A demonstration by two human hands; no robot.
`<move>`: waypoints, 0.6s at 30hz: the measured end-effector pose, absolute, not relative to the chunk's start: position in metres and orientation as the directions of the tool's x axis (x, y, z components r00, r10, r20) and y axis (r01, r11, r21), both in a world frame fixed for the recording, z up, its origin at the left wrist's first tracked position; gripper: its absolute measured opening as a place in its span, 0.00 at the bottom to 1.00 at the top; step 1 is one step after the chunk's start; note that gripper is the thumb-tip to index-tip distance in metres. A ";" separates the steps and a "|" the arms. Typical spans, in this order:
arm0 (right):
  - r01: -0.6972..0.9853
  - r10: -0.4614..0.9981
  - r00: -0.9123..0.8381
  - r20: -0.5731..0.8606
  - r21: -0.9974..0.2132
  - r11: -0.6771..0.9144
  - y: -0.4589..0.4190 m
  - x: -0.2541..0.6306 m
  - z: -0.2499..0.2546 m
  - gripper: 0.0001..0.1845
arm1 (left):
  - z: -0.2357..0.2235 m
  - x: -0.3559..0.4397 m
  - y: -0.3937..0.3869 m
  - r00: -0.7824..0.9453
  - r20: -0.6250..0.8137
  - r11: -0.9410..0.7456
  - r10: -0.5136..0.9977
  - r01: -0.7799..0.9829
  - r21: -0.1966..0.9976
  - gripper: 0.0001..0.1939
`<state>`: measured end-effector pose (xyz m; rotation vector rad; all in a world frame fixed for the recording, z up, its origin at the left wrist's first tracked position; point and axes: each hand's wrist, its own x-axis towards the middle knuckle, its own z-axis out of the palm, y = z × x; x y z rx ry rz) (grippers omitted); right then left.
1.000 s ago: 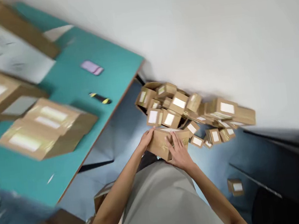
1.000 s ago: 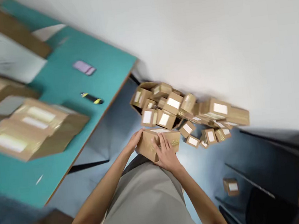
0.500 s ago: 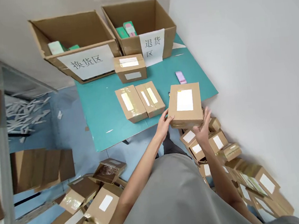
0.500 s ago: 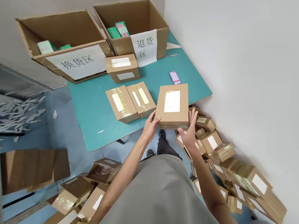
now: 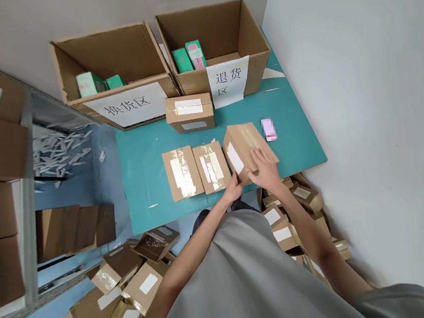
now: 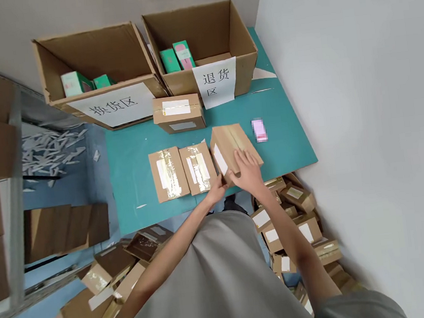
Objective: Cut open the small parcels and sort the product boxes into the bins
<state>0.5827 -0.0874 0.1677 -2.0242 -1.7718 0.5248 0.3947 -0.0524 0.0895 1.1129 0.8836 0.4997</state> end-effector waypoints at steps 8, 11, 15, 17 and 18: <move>0.620 0.982 0.073 -0.172 -0.764 -0.179 -0.088 0.559 0.095 0.38 | 0.124 0.298 -0.026 0.360 -0.414 0.345 0.836 0.242 0.907 0.32; 0.494 0.862 0.420 -0.283 -0.726 -0.478 -0.092 0.584 0.083 0.53 | 0.128 0.231 -0.003 -0.056 -0.254 0.247 0.966 0.499 0.830 0.35; 0.227 0.800 0.334 -0.498 -0.781 -0.581 -0.090 0.597 0.080 0.53 | 0.110 0.178 0.020 -0.163 -0.462 0.477 0.872 0.498 0.724 0.43; 0.204 0.837 0.293 -0.462 -0.825 -0.527 -0.089 0.589 0.085 0.46 | 0.100 0.164 0.023 -0.033 -0.547 0.510 0.837 0.412 0.755 0.40; 0.211 0.845 0.301 -0.443 -0.833 -0.512 -0.088 0.583 0.087 0.45 | 0.096 0.158 0.022 0.014 -0.561 0.517 0.828 0.372 0.771 0.40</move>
